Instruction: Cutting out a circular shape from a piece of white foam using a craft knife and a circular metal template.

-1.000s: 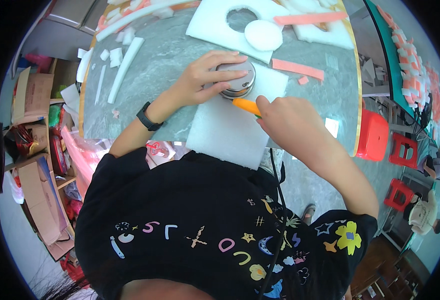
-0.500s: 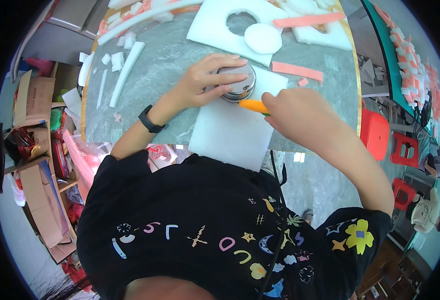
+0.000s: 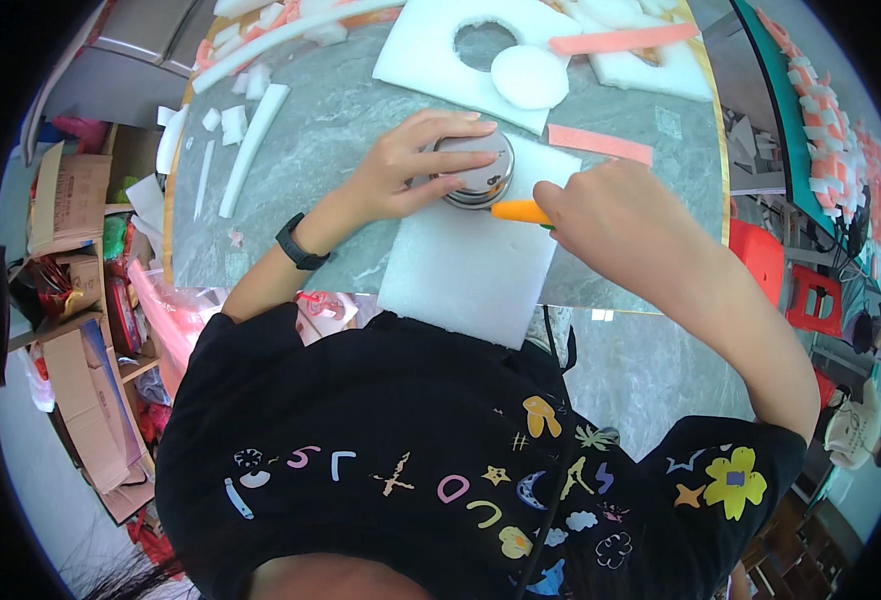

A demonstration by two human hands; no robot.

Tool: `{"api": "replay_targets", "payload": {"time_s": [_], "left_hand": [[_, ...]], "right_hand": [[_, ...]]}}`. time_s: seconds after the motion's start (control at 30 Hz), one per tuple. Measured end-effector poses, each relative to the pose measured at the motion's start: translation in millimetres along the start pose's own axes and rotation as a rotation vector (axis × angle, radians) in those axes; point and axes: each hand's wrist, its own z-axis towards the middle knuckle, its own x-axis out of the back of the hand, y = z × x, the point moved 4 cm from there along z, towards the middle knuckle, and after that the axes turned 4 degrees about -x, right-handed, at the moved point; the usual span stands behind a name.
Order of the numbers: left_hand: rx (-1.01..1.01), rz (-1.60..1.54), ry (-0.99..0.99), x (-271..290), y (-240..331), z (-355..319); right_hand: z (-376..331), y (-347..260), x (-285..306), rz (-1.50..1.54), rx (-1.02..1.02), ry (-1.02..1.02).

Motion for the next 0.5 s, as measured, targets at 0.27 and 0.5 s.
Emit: {"api": "replay_targets", "payload": {"time_s": [0.27, 0.5], "left_hand": [[-0.020, 0.019, 0.057, 0.1, -2.4, -0.8], [-0.017, 0.018, 0.035, 1.2, -0.7, 1.1]], "right_hand": [[1.3, 2.3, -10.9, -0.080, 0.015, -0.014], [1.5, 9.7, -3.3, -0.137, 0.055, 0.040]]}}
